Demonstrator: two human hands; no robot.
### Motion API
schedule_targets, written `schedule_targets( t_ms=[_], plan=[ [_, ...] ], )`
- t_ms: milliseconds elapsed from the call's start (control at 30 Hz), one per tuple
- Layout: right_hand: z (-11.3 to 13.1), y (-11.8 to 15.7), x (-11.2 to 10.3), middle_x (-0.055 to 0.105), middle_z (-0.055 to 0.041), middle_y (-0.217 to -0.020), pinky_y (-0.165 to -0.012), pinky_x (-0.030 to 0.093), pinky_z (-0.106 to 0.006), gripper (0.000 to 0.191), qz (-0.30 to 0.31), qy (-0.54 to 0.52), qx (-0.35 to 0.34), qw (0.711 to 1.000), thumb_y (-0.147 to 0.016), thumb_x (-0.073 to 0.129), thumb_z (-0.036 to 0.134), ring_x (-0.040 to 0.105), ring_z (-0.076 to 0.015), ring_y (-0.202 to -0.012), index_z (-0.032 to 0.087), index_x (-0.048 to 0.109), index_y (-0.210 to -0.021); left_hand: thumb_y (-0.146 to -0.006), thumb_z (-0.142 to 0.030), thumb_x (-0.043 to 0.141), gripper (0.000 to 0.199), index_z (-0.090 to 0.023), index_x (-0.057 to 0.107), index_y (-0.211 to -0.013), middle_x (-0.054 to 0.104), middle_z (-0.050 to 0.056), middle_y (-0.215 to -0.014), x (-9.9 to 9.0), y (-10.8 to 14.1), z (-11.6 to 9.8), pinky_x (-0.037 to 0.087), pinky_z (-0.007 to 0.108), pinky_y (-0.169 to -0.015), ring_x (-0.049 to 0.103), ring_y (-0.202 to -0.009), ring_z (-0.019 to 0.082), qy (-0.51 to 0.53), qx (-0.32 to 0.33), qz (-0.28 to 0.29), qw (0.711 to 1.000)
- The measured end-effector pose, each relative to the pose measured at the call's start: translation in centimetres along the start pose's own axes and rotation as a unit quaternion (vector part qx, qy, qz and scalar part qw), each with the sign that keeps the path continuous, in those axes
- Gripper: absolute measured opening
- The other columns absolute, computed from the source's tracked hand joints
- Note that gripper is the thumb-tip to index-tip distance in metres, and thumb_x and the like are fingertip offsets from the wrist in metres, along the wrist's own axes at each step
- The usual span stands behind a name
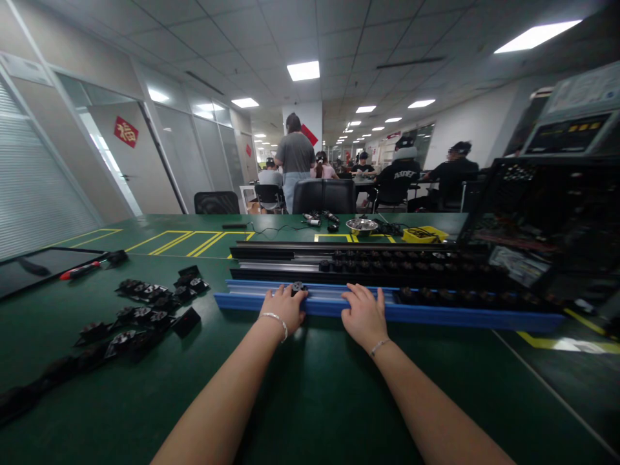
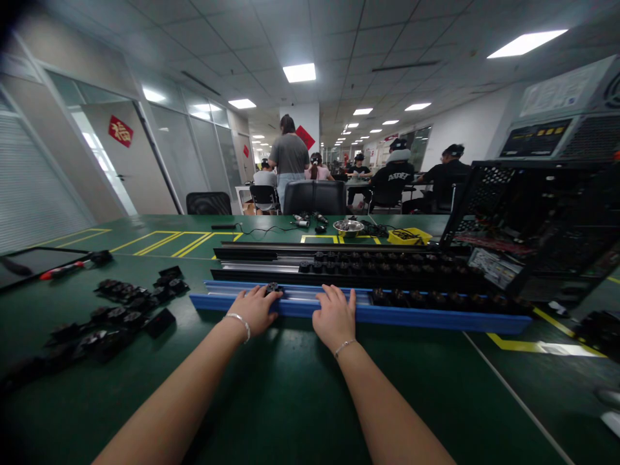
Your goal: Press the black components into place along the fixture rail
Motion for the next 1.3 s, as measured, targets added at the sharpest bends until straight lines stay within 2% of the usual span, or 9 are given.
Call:
schedule_targets(
  t_ms=[300,833,1067,1300],
  plan=[
    [0.1,0.0,-0.1,0.056,-0.0052,-0.122,-0.106,0.007,-0.053,0.033,0.004,-0.006,0.005,1.0,-0.07,0.042,0.015,0.042,-0.0219,-0.117,0.021,0.064,-0.094,-0.077,-0.044,0.048,0.052,-0.033,0.042,-0.128,0.044,0.009,-0.135,-0.3,0.1,1.2,0.032,0.054,-0.095,0.038,-0.123,0.033,0.001,-0.015,0.027,1.0],
    [-0.2,0.0,0.2,0.056,-0.0043,-0.121,-0.106,0.006,-0.052,0.032,-0.005,-0.004,0.007,1.0,-0.069,0.042,0.015,0.043,-0.0213,-0.116,0.021,0.064,-0.092,-0.078,-0.047,0.045,0.05,-0.034,0.043,-0.126,0.048,0.008,-0.131,-0.6,0.0,2.5,0.035,0.052,-0.093,0.045,-0.118,0.03,0.007,-0.049,0.051,0.997],
    [-0.1,0.0,0.1,0.057,-0.0047,-0.121,-0.106,0.006,-0.052,0.032,-0.002,-0.01,0.009,1.0,-0.069,0.042,0.014,0.043,-0.0214,-0.117,0.021,0.064,-0.092,-0.076,-0.049,0.047,0.063,-0.037,0.029,-0.135,0.032,0.012,-0.142,0.0,0.1,2.5,0.034,0.053,-0.093,0.037,-0.124,0.036,0.002,-0.062,0.073,0.995],
    [0.0,0.0,0.0,0.056,-0.0044,-0.121,-0.106,0.005,-0.052,0.032,0.004,-0.01,0.011,1.0,-0.069,0.043,0.014,0.043,-0.0211,-0.117,0.021,0.064,-0.092,-0.077,-0.052,0.044,0.066,-0.037,0.024,-0.138,0.03,0.012,-0.144,0.0,0.0,2.8,0.03,0.053,-0.095,0.033,-0.126,0.037,-0.01,-0.076,0.094,0.993]
  ],
)
Point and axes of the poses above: each hand's wrist, its own y-axis away from the middle knuckle, its own x-axis out of the palm, z = x × y, the point moved 3 cm from there along -y, towards the middle knuckle
